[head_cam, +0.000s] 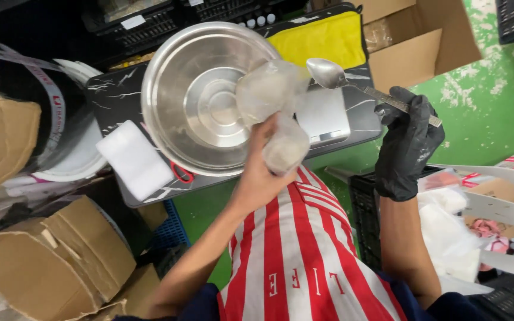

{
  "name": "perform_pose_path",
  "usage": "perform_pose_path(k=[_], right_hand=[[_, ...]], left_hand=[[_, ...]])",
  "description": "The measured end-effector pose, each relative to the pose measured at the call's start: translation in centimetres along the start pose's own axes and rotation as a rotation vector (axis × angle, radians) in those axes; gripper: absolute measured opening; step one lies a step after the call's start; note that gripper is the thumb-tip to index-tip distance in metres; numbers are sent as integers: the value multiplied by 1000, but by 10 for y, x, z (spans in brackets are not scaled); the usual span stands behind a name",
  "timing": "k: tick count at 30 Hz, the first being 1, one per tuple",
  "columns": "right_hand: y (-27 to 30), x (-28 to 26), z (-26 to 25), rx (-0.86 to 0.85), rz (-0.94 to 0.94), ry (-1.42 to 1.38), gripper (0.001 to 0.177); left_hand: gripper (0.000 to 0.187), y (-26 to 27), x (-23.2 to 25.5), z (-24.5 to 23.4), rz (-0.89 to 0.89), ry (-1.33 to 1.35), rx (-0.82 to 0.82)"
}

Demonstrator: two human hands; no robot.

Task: Measuring and bagging white powder using a spoon and a digital scale in a production environment.

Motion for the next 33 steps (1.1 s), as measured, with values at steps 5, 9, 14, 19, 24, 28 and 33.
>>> perform_pose_path(k=[5, 9, 14, 19, 24, 28, 33], right_hand=[[-21, -11, -63, 56, 41, 28, 46], [-35, -6, -109, 63, 69, 92, 44], [-55, 11, -145, -22, 88, 109, 43], [-82, 39, -160, -43, 152, -52, 30], [-100, 36, -156, -98, 180, -75, 32], [-103, 42, -155, -121, 190, -146, 31], [-100, 42, -150, -159, 203, -151, 33]], left_hand=[[95, -58, -77, 93, 53, -56, 35], [102, -89, -113, 124, 66, -106, 89], [128, -93, -139, 138, 35, -211, 159], [146, -61, -106, 148, -103, -215, 205], [125, -8, -107, 145, -273, -258, 319], [88, 31, -124, 137, -375, -309, 471], [63, 30, -129, 141, -336, -308, 550]])
Point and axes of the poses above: each hand's wrist, its own y-axis away from the middle knuckle, its own z-axis out of the palm, x = y × z, the point moved 2 cm from there along -y, towards the middle knuckle, and after that the axes turned 7 degrees about -x, right-handed, at the moved point
